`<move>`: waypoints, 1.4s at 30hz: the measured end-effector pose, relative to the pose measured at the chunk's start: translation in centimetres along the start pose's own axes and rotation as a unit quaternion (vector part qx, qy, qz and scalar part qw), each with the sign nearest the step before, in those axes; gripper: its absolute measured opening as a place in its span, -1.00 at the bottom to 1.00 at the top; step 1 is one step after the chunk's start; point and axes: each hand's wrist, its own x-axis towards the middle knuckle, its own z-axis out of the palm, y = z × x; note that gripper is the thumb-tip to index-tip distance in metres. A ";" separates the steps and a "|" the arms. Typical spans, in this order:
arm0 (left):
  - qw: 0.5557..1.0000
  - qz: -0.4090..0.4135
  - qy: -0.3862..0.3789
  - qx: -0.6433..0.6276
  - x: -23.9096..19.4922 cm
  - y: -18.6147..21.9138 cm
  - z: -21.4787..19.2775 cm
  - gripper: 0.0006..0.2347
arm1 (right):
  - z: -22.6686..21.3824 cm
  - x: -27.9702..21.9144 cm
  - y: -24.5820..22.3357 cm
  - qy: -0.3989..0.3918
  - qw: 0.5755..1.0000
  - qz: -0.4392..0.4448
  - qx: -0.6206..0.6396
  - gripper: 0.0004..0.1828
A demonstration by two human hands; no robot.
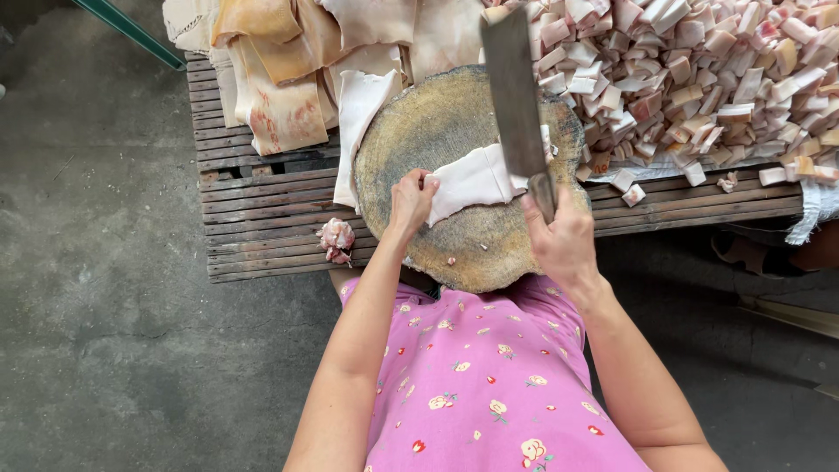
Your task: The person uses a cleaver to chop large pieces of animal skin and fat into small cubes on a wooden cutting board.
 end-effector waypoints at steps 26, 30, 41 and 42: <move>0.995 -0.036 0.001 -0.091 -1.1 0.1 0.2 -0.85 | 3.5 -1.2 0.5 0.109 0.977 -0.173 0.061 -0.56; 0.998 0.012 0.020 -0.063 -0.9 -1.6 0.6 -0.83 | 7.9 -1.3 3.5 -0.081 0.985 -0.024 -0.148 -0.59; 0.992 -0.017 -0.020 -0.122 -1.5 -0.2 1.7 -0.80 | 2.2 -1.6 -0.4 -0.062 0.996 0.009 -0.057 -0.59; 0.993 -0.016 -0.015 -0.114 -1.5 0.1 1.7 -0.79 | 1.7 -1.7 -1.2 -0.038 0.998 -0.015 -0.046 -0.60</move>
